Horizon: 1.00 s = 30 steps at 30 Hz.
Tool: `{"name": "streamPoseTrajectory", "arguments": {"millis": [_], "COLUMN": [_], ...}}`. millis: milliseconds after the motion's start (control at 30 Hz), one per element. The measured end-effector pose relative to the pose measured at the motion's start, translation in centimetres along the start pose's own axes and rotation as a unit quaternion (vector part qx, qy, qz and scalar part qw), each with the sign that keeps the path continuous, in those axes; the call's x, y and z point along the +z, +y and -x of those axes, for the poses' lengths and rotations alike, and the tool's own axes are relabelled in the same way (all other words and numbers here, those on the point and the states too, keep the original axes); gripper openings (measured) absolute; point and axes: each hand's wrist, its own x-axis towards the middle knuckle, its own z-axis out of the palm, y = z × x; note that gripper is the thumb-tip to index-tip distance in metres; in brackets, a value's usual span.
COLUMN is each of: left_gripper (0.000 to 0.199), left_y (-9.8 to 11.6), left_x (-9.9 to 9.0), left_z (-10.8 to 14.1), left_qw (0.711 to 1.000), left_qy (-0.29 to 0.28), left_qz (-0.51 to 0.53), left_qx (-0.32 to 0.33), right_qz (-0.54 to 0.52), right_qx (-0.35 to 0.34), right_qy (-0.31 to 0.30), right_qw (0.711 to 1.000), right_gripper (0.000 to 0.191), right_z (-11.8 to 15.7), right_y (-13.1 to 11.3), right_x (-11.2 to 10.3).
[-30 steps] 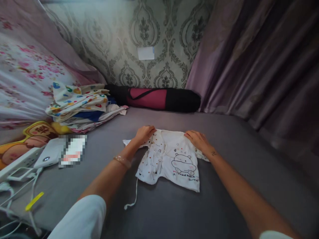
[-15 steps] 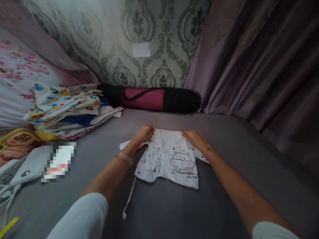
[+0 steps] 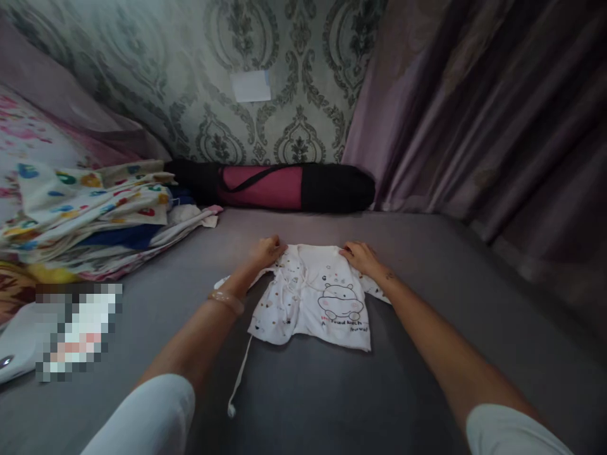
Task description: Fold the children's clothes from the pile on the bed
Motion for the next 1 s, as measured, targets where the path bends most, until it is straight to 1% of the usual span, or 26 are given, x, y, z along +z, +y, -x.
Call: {"name": "streamPoseTrajectory", "arguments": {"millis": [33, 100, 167, 200, 300, 367, 433, 467, 533, 633, 733, 800, 900, 1000], "left_gripper": [0.041, 0.044, 0.047, 0.048, 0.045, 0.039, 0.035, 0.035, 0.035, 0.031, 0.028, 0.026, 0.027, 0.027], "left_y": [-0.3, -1.3, -2.8, -3.8, -7.3, -9.6, -11.1, -11.5, -11.5, -9.8, -7.7, -6.8, -6.2, -6.1], "left_x": [-0.2, -0.8, -1.8, -2.4, -4.0, -4.8, -5.3, -5.5, -5.7, -5.8, -5.7, -5.6, -5.4, -5.1], "left_z": [0.0, 0.4, 1.2, 1.9, 4.6, 6.7, 8.7, 9.5, 10.8, 11.9, 12.2, 12.2, 12.4, 12.5], "left_qw": [1.0, 0.997, 0.993, 0.991, 0.988, 0.989, 0.988, 0.987, 0.984, 0.978, 0.973, 0.968, 0.963, 0.95], "left_qy": [-0.007, -0.034, -0.049, -0.05, -0.065, -0.051, -0.04, -0.039, -0.033, -0.023, -0.026, -0.015, -0.017, -0.007], "left_qz": [0.019, 0.063, 0.101, 0.114, 0.118, 0.101, 0.088, 0.086, 0.082, 0.082, 0.119, 0.139, 0.16, 0.206], "left_qx": [-0.009, -0.027, -0.046, -0.052, -0.073, -0.094, -0.121, -0.13, -0.152, -0.188, -0.197, -0.208, -0.218, -0.233], "right_qz": [-0.044, -0.116, -0.157, -0.168, -0.184, -0.171, -0.155, -0.146, -0.126, -0.098, -0.074, -0.06, -0.064, -0.077], "right_qx": [0.013, 0.039, 0.07, 0.086, 0.147, 0.179, 0.199, 0.203, 0.197, 0.179, 0.19, 0.2, 0.203, 0.208], "right_qy": [-0.001, -0.008, -0.015, -0.015, -0.012, -0.01, -0.012, -0.014, -0.009, 0.005, -0.01, -0.013, 0.009, 0.034], "right_qw": [0.999, 0.992, 0.985, 0.982, 0.972, 0.969, 0.968, 0.968, 0.972, 0.979, 0.979, 0.978, 0.977, 0.974], "right_gripper": [0.03, 0.04, 0.049, 0.051, 0.043, 0.037, 0.034, 0.034, 0.032, 0.029, 0.031, 0.029, 0.02, 0.015], "right_z": [0.0, 0.2, 1.0, 1.6, 4.6, 7.0, 9.4, 10.5, 12.1, 13.3, 13.3, 12.9, 12.4, 12.3], "right_y": [0.5, 1.8, 3.7, 4.7, 8.2, 10.2, 11.4, 11.7, 11.6, 10.5, 9.5, 9.2, 8.8, 8.3], "right_x": [0.0, -0.4, -1.2, -1.7, -3.2, -4.0, -4.5, -4.6, -4.5, -3.9, -3.0, -2.4, -2.0, -2.0]}}
